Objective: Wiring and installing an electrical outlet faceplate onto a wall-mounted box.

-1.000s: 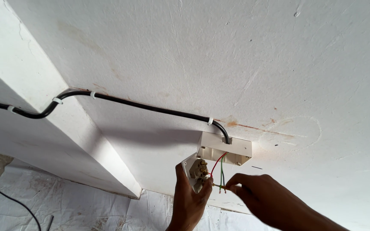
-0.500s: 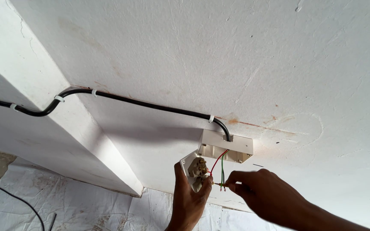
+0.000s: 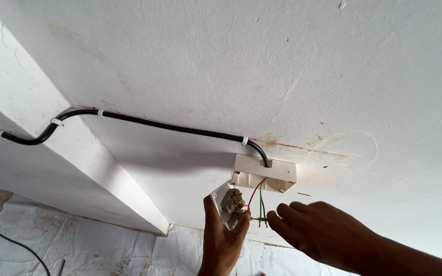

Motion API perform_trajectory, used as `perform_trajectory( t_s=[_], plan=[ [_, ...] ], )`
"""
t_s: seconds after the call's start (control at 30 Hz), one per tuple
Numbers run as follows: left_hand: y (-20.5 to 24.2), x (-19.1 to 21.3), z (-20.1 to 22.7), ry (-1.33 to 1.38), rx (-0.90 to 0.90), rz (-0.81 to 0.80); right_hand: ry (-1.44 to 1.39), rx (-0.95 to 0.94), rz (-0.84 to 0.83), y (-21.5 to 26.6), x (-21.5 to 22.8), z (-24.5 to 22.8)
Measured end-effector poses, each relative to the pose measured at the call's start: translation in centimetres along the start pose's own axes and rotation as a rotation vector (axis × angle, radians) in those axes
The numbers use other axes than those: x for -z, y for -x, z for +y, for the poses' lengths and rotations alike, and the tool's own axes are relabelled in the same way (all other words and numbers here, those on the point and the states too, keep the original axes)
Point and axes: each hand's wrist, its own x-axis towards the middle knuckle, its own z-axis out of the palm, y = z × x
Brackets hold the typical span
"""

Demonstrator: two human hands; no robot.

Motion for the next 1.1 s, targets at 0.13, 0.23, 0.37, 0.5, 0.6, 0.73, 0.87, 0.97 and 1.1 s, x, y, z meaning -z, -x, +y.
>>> perform_trajectory(
  t_s=[0.13, 0.23, 0.37, 0.5, 0.6, 0.73, 0.87, 0.97, 1.1],
  plan=[
    [-0.1, 0.2, -0.1, -0.014, -0.014, -0.001, -0.124, -0.166, -0.138, -0.8, 3.3, -1.8],
    [-0.3, 0.3, -0.4, 0.019, 0.011, -0.039, -0.305, -0.301, -0.094, -1.2, 2.7, -1.6],
    [-0.2, 0.2, -0.4, 0.008, -0.039, -0.039, -0.451, -0.403, -0.011, -1.4, 5.1, -2.7],
    [-0.2, 0.0, -0.7, -0.026, -0.037, -0.009, -0.624, -0.578, -0.033, -1.6, 6.0, -2.6],
    [-0.2, -0.2, -0.8, -0.021, -0.045, -0.006, -0.700, -0.648, -0.058, -2.0, 5.3, -1.8],
    [-0.7, 0.0, -1.6, -0.019, -0.066, -0.020, -0.744, -0.679, -0.062, -2.1, 4.8, -1.5],
    [-0.6, 0.6, 0.9, 0.041, -0.075, -0.045, -0.573, -0.609, -0.099, -0.8, 4.3, -1.1],
    [-0.5, 0.9, 3.1, 0.208, 0.186, -0.055, -0.432, -0.322, 0.076, 0.9, 0.7, 1.4],
    [-0.8, 1.5, 2.2, 0.337, 0.238, -0.086, -0.528, -0.351, 0.364, 0.5, -1.2, 0.6]
  ],
)
